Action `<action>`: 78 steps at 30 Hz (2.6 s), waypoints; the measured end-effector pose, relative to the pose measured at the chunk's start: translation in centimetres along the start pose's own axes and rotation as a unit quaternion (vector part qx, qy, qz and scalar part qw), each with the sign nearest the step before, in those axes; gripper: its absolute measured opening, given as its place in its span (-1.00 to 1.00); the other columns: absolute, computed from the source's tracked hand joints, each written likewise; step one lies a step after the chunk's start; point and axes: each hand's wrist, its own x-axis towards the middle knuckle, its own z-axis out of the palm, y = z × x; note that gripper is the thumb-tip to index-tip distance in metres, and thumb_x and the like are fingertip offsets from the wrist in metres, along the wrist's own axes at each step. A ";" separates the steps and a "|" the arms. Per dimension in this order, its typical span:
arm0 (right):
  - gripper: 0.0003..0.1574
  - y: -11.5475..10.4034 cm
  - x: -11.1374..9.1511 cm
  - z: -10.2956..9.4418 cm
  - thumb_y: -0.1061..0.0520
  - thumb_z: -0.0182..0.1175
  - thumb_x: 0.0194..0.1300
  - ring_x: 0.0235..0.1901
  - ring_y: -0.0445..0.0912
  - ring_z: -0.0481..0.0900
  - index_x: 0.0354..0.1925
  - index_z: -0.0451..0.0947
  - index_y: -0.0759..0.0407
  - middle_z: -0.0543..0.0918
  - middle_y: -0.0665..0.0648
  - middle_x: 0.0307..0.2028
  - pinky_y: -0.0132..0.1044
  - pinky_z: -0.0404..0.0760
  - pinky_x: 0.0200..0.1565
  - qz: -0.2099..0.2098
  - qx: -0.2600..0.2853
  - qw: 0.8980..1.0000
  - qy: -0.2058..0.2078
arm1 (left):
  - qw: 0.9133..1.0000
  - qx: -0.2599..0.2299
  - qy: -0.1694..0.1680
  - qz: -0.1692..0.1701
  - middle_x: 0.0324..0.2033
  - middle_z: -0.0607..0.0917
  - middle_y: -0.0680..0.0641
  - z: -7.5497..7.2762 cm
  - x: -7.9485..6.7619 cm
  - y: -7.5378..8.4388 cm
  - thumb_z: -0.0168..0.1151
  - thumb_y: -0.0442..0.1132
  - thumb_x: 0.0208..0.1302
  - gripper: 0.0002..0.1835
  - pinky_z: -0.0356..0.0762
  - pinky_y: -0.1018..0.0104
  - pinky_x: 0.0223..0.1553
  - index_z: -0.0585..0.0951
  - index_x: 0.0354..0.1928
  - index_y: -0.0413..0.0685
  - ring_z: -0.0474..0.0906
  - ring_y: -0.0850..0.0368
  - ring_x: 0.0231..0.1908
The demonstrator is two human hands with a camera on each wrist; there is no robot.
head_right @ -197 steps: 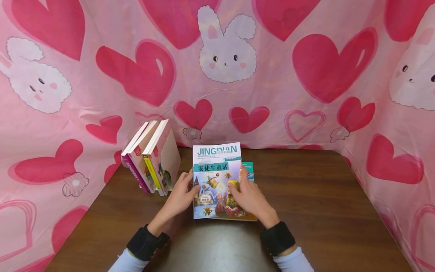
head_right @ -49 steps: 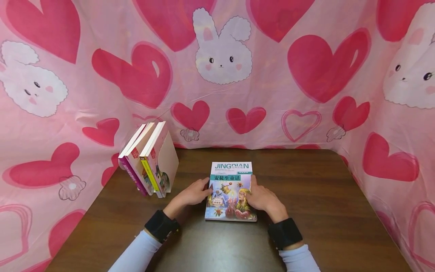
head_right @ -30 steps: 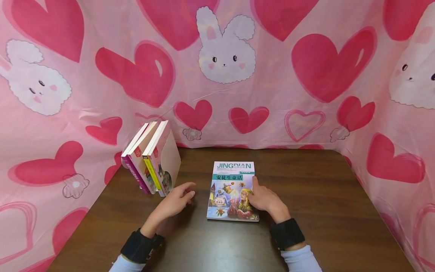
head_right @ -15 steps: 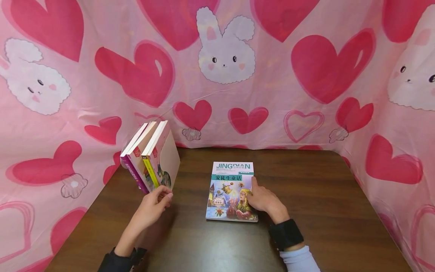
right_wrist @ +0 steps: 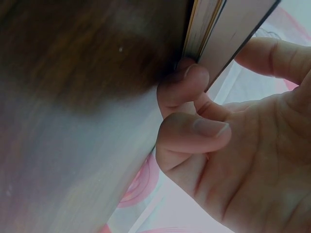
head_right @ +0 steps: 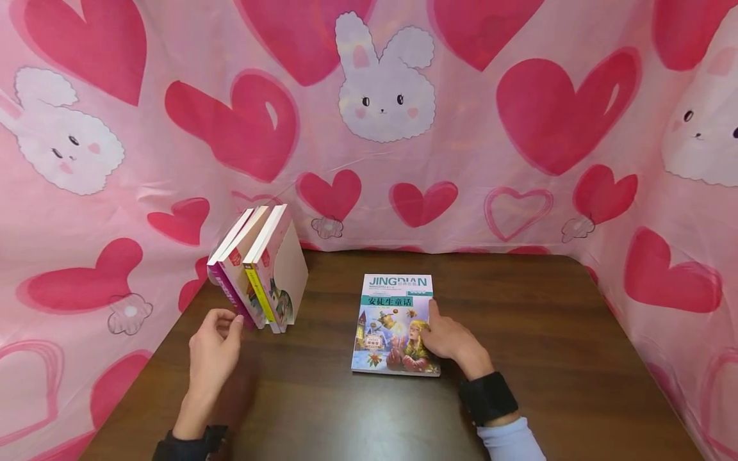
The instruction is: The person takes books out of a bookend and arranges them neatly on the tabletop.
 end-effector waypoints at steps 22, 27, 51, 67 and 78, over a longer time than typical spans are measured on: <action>0.07 -0.4 0.0 0.0 -0.03 0.07 0.59 0.45 0.40 0.27 0.60 -0.28 0.52 0.12 0.59 0.52 0.37 0.22 0.39 0.013 0.000 1.000 -0.005 | 0.996 -0.010 -0.084 -0.001 0.34 0.42 -0.51 1.2 4.4 -2.0 0.00 -0.33 0.56 -0.45 0.49 -0.36 0.20 0.14 0.46 -0.37 0.47 -0.44 0.27; 0.04 -0.2 0.0 0.1 0.00 0.04 0.58 0.46 0.40 0.26 0.60 -0.27 0.55 0.12 0.60 0.52 0.34 0.23 0.40 -0.002 -0.006 1.000 0.001 | 0.997 0.006 -0.079 -0.004 0.26 0.49 -0.54 1.5 5.0 -2.1 0.01 -0.33 0.55 -0.48 0.57 -0.32 0.05 0.17 0.41 -0.39 0.56 -0.42 0.12; 0.04 -0.2 0.1 0.3 0.02 0.04 0.57 0.43 0.37 0.33 0.60 -0.27 0.54 0.16 0.59 0.51 0.33 0.26 0.39 -0.004 -0.003 1.000 0.006 | 0.997 0.013 -0.076 0.004 0.20 0.54 -0.55 1.1 5.1 -3.5 0.16 -0.30 0.46 -0.44 0.55 -0.35 0.09 0.27 0.36 -0.44 0.58 -0.45 0.12; 0.05 -0.2 0.1 0.3 0.02 0.04 0.58 0.42 0.36 0.34 0.60 -0.29 0.53 0.15 0.59 0.52 0.35 0.25 0.39 0.003 -0.001 1.000 0.000 | 0.992 -0.002 -0.123 0.026 0.29 0.50 -0.53 0.4 5.6 -4.1 0.18 -0.33 0.49 -0.39 0.58 -0.32 0.11 0.27 0.47 -0.39 0.58 -0.43 0.15; 0.06 -0.2 0.1 0.2 -0.02 0.04 0.60 0.43 0.37 0.32 0.61 -0.29 0.52 0.14 0.58 0.53 0.35 0.25 0.39 0.003 -0.005 1.000 -0.003 | 0.990 -0.022 -0.135 0.015 0.32 0.50 -0.50 0.4 6.4 -4.4 0.25 -0.16 0.53 -0.33 0.51 -0.34 0.15 0.28 0.50 -0.35 0.51 -0.51 0.25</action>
